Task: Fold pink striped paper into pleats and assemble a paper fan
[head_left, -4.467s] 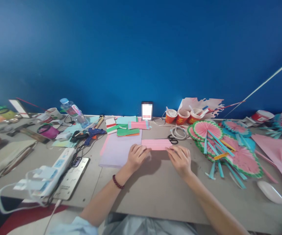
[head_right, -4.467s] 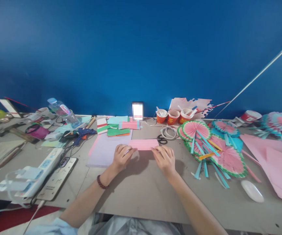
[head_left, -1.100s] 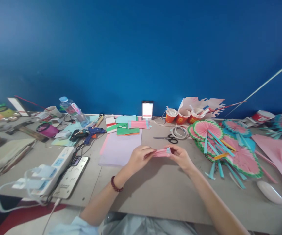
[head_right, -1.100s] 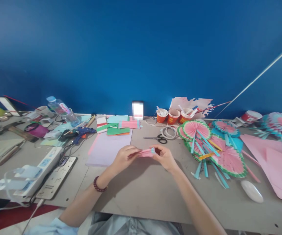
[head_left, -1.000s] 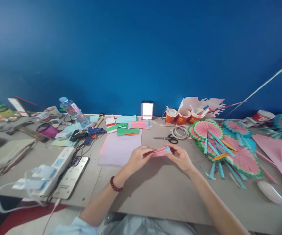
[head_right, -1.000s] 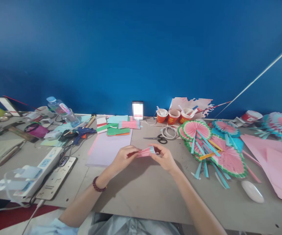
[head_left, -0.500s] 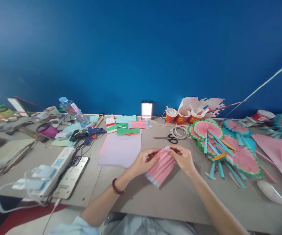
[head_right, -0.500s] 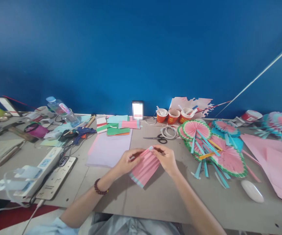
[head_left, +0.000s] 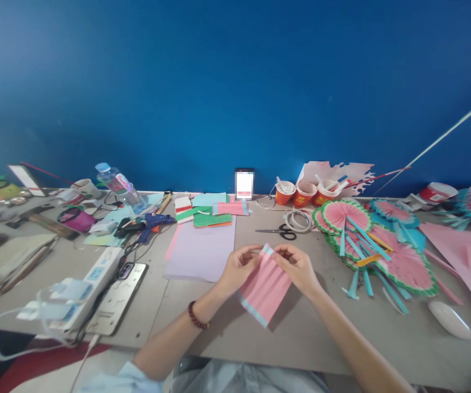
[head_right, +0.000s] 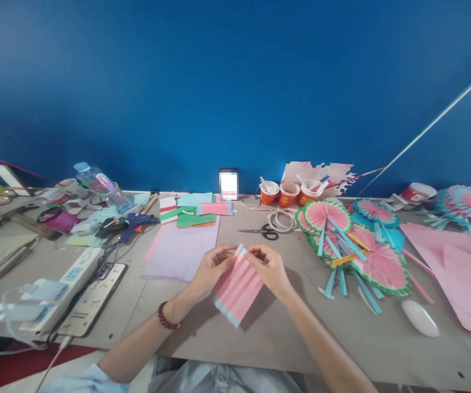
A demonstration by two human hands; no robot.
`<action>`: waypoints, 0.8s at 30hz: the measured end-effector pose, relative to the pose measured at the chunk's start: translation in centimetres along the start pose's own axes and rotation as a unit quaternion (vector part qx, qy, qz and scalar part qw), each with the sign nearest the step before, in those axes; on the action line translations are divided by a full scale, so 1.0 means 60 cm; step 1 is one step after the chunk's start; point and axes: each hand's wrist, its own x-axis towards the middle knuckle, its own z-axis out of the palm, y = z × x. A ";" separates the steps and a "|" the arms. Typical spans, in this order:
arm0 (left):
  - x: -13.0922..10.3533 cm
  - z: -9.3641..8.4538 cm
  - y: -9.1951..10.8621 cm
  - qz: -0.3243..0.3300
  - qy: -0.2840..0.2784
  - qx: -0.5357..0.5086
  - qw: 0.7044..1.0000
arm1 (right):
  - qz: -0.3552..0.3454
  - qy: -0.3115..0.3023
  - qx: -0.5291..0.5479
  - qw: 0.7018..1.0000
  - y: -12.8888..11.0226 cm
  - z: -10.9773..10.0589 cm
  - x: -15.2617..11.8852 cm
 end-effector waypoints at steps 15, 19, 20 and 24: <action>0.002 -0.002 0.019 -0.102 0.022 -0.137 0.985 | -0.024 -0.038 0.013 0.999 0.013 0.010 -0.007; 0.000 -0.001 0.016 -0.085 0.036 -0.145 0.985 | -0.025 -0.040 0.017 0.999 0.005 0.012 -0.011; 0.000 0.000 0.014 -0.080 0.037 -0.144 0.986 | -0.026 -0.038 0.015 0.999 0.002 0.013 -0.012; -0.001 0.004 0.009 -0.063 0.045 -0.120 0.990 | -0.028 -0.014 -0.004 1.000 -0.003 0.015 -0.013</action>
